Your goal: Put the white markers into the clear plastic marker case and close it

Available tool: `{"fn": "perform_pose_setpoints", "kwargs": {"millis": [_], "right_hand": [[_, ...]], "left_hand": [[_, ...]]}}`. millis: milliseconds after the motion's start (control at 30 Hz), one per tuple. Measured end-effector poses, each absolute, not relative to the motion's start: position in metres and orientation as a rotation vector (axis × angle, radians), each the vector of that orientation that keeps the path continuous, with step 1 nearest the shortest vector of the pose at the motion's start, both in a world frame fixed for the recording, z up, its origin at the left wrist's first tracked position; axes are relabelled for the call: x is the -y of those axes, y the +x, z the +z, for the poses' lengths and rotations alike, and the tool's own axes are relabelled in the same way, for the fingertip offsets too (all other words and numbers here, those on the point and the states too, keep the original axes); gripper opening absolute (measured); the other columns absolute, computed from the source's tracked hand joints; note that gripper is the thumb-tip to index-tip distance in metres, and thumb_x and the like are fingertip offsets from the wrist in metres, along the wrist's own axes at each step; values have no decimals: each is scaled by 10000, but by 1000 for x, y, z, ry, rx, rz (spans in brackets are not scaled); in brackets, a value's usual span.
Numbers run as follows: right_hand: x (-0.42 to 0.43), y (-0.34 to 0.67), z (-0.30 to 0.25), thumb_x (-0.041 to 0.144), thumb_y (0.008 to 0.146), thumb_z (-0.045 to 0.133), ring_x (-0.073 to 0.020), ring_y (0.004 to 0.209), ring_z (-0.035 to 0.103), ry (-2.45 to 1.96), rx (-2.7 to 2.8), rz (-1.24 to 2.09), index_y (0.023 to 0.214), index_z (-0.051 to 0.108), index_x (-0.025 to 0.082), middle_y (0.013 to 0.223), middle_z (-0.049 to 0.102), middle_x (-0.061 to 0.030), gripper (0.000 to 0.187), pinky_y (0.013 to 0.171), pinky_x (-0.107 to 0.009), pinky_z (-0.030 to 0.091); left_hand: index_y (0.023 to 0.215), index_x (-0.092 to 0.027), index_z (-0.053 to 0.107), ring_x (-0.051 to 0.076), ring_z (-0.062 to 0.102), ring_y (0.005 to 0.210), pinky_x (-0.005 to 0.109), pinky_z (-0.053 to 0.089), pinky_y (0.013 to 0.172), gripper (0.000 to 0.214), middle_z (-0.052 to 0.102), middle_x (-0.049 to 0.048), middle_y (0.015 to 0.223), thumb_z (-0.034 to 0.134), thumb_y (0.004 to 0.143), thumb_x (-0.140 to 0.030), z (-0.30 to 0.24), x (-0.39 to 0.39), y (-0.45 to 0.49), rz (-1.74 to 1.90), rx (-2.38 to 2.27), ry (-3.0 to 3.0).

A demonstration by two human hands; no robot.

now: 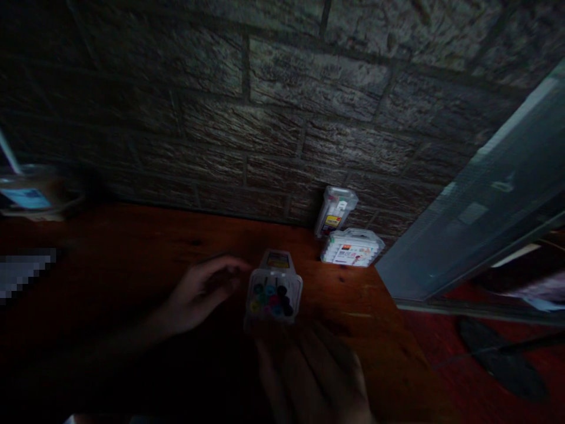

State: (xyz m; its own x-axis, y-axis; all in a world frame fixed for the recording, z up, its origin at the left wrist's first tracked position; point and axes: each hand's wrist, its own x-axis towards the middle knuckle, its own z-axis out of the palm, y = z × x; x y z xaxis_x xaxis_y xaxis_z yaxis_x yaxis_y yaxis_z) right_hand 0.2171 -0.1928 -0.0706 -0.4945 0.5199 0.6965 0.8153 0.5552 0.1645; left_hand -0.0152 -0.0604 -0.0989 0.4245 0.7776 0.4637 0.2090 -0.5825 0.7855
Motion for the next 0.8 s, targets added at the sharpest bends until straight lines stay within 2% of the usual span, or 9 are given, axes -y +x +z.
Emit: {"fn": "perform_pose_setpoints", "kwargs": {"millis": [67,167,200,267,367,533,600,667,800], "right_hand": [[194,231,-67,108,974,559,-252,830,798,-1091,2116,-552,1176,723,251,918,832,-60,297,785,-396,650],[169,254,-51,163,957,677,-181,632,746,-1166,1924,-402,969,718,260,791,802,-12,106,606,-290,591],[153,261,-45,217,961,696,-162,572,711,-1230,1830,-352,872,721,249,723,773,-3,98,545,-272,546],[117,272,-37,336,989,660,-149,499,644,-1323,1721,-111,736,709,223,603,700,-1,281,477,-264,470],[72,279,-43,409,976,616,-141,476,576,-1327,1581,241,719,688,195,572,639,-1,342,469,-260,433],[59,276,-84,448,972,588,-154,572,577,-1375,1606,353,860,703,173,693,682,-34,318,526,-268,424],[64,277,-94,397,956,593,-160,597,585,-1385,1660,368,843,688,181,682,660,-22,262,544,-270,418],[65,279,-97,350,942,558,-160,600,584,-1373,1698,453,768,659,193,655,638,-12,255,547,-269,413],[60,285,-90,251,904,495,-164,622,616,-1406,1832,786,735,689,190,664,675,-19,264,579,-271,458]], "left_hand": [[1109,-205,724,167,700,845,274,531,719,187,745,38,956,590,981,-227,-101,59,-15,1113,-849,2017],[1114,-202,718,167,706,831,265,536,693,196,748,38,940,576,989,-250,-105,57,-14,1057,-855,1993],[1112,-200,715,169,708,832,268,540,696,198,749,38,935,569,990,-252,-106,56,-14,1043,-858,1994],[1113,-197,706,171,710,838,277,548,715,199,745,36,926,563,981,-237,-109,53,-13,1044,-888,2012],[1138,-198,684,163,695,818,279,541,712,222,720,23,898,560,954,-194,-115,45,-13,1070,-956,2076],[1226,-223,632,150,662,817,264,520,679,407,693,15,989,627,836,-109,-125,33,-18,1015,-991,2179],[1320,-235,585,179,664,910,311,552,763,533,677,45,1125,711,810,-147,-126,32,-19,994,-977,2249],[1433,-255,513,244,652,1101,404,564,918,691,631,91,1290,801,805,-248,-126,33,-18,959,-962,2307],[1587,-305,352,331,471,1441,540,438,1167,947,473,131,1558,869,795,-352,-123,34,-5,935,-906,2375]]}}
